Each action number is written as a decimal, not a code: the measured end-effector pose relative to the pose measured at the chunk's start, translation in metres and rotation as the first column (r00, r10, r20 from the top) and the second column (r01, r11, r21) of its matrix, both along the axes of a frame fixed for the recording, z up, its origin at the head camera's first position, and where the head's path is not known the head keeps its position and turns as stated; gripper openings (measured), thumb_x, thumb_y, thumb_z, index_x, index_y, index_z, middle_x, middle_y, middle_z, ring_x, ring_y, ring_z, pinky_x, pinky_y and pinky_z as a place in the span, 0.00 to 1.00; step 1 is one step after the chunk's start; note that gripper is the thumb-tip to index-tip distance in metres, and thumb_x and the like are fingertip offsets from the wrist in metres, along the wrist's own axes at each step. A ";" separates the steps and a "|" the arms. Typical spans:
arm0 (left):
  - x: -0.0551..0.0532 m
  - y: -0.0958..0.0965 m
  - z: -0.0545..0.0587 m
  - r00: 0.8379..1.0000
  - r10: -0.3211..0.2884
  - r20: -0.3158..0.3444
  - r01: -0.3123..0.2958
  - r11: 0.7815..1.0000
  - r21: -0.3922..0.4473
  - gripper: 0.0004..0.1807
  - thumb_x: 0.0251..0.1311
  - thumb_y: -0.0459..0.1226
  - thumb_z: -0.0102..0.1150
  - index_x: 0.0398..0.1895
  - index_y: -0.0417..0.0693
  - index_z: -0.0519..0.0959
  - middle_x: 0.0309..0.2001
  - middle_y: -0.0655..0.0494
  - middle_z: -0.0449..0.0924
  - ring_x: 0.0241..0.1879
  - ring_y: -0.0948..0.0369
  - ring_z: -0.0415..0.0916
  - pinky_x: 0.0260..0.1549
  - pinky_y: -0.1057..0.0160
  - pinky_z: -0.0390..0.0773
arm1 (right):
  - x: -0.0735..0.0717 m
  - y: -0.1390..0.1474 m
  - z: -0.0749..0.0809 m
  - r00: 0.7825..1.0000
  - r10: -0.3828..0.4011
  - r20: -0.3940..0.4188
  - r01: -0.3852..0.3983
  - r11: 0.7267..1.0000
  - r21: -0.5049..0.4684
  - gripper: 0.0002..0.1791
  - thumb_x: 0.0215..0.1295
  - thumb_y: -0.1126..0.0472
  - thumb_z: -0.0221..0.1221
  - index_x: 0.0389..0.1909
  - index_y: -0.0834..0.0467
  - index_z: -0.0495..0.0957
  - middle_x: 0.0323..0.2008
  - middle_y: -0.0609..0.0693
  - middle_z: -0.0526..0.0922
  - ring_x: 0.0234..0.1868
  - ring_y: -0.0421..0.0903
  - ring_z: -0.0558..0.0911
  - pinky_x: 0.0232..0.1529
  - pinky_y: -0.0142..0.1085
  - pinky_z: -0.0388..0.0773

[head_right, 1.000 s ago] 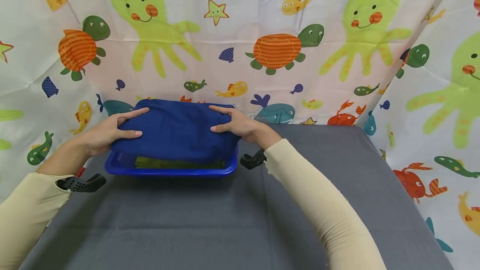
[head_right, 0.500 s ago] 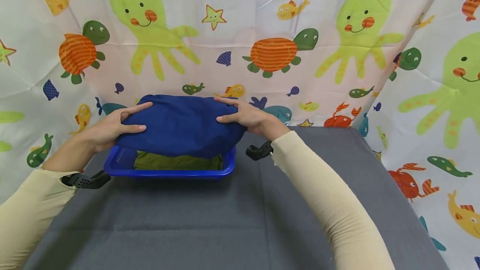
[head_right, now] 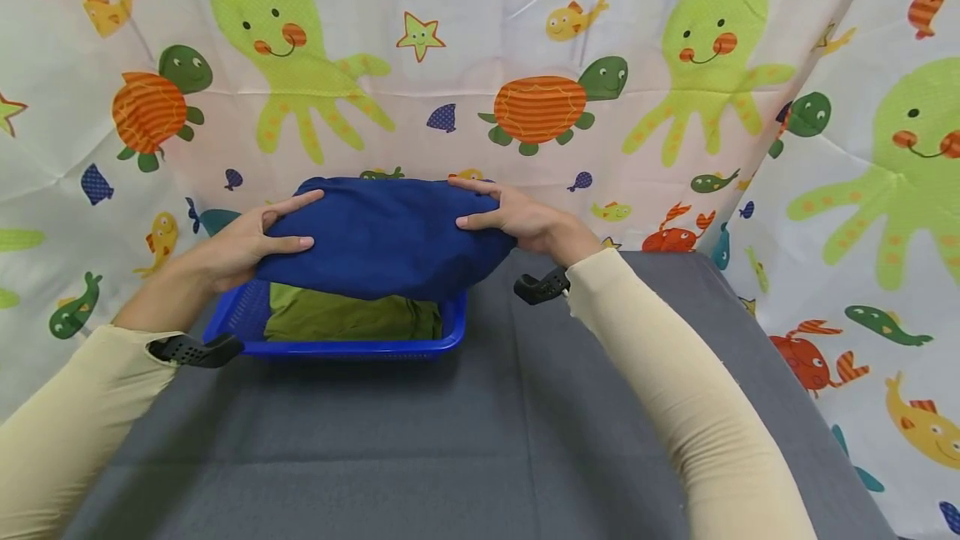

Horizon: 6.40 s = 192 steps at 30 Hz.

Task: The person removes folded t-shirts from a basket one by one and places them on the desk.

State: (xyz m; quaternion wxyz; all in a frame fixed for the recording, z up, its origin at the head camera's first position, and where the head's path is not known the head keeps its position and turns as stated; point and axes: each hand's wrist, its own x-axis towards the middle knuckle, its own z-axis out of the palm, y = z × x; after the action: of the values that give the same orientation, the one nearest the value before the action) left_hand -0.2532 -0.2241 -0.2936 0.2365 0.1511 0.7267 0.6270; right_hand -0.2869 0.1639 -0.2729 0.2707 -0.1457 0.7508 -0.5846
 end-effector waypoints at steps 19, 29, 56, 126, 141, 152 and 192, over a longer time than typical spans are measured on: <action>-0.011 0.067 -0.010 0.999 0.020 0.041 -0.027 0.986 0.166 0.43 0.72 0.30 0.54 0.81 0.70 0.49 0.83 0.50 0.42 0.79 0.47 0.54 0.50 0.67 0.84 | -0.005 0.065 0.012 0.999 0.017 -0.043 -0.016 0.999 0.038 0.38 0.74 0.63 0.56 0.79 0.35 0.56 0.78 0.48 0.59 0.70 0.50 0.68 0.54 0.35 0.81; -0.017 0.099 -0.020 0.997 0.038 0.068 -0.049 0.983 0.176 0.44 0.71 0.27 0.54 0.81 0.70 0.51 0.82 0.49 0.45 0.77 0.47 0.58 0.49 0.65 0.85 | -0.007 0.090 0.010 0.999 0.004 -0.045 0.002 0.990 0.142 0.39 0.73 0.61 0.59 0.79 0.34 0.56 0.80 0.47 0.51 0.73 0.53 0.63 0.55 0.34 0.79; -0.015 0.182 -0.037 0.994 0.110 0.031 -0.112 0.989 0.096 0.43 0.66 0.29 0.62 0.80 0.67 0.57 0.81 0.49 0.49 0.77 0.47 0.58 0.70 0.47 0.69 | -0.003 0.163 0.002 0.998 -0.038 -0.052 0.050 0.970 0.237 0.38 0.75 0.58 0.57 0.79 0.33 0.53 0.81 0.47 0.50 0.70 0.47 0.67 0.56 0.35 0.80; -0.035 0.281 -0.097 0.987 0.160 -0.006 -0.159 0.976 -0.150 0.43 0.67 0.49 0.62 0.81 0.51 0.55 0.82 0.48 0.50 0.81 0.49 0.48 0.77 0.43 0.54 | -0.025 0.231 -0.102 0.995 -0.078 -0.067 0.098 0.918 0.384 0.43 0.71 0.56 0.61 0.80 0.49 0.50 0.79 0.67 0.45 0.76 0.70 0.49 0.71 0.69 0.57; -0.034 0.289 -0.097 0.991 0.105 0.087 -0.088 0.980 -0.177 0.43 0.71 0.57 0.52 0.81 0.48 0.53 0.82 0.52 0.50 0.82 0.51 0.46 0.79 0.44 0.50 | -0.022 0.236 -0.113 0.997 -0.075 -0.018 0.076 0.897 0.436 0.44 0.70 0.54 0.62 0.80 0.53 0.50 0.78 0.70 0.44 0.76 0.71 0.48 0.73 0.69 0.54; -0.035 0.288 -0.091 0.995 0.039 0.089 -0.019 0.976 -0.216 0.46 0.70 0.60 0.51 0.83 0.54 0.47 0.83 0.52 0.44 0.82 0.50 0.42 0.78 0.40 0.48 | -0.021 0.241 -0.110 0.994 -0.096 0.048 0.063 0.882 0.467 0.46 0.72 0.48 0.59 0.81 0.55 0.46 0.79 0.71 0.38 0.78 0.73 0.42 0.74 0.70 0.44; 0.000 0.246 -0.065 0.987 0.142 0.078 -0.125 0.974 -0.188 0.31 0.73 0.46 0.54 0.76 0.55 0.64 0.79 0.45 0.56 0.76 0.48 0.59 0.70 0.45 0.68 | 0.019 0.205 -0.096 0.928 -0.196 -0.317 0.353 0.736 0.578 0.39 0.78 0.41 0.46 0.73 0.70 0.60 0.69 0.77 0.64 0.69 0.72 0.66 0.69 0.66 0.64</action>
State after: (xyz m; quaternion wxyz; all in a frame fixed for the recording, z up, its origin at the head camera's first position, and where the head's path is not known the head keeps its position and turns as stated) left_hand -0.2536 0.0223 -0.3591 0.2396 0.0510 0.7782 0.5782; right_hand -0.2683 0.3693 -0.3685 0.1227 -0.0024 0.9415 -0.3140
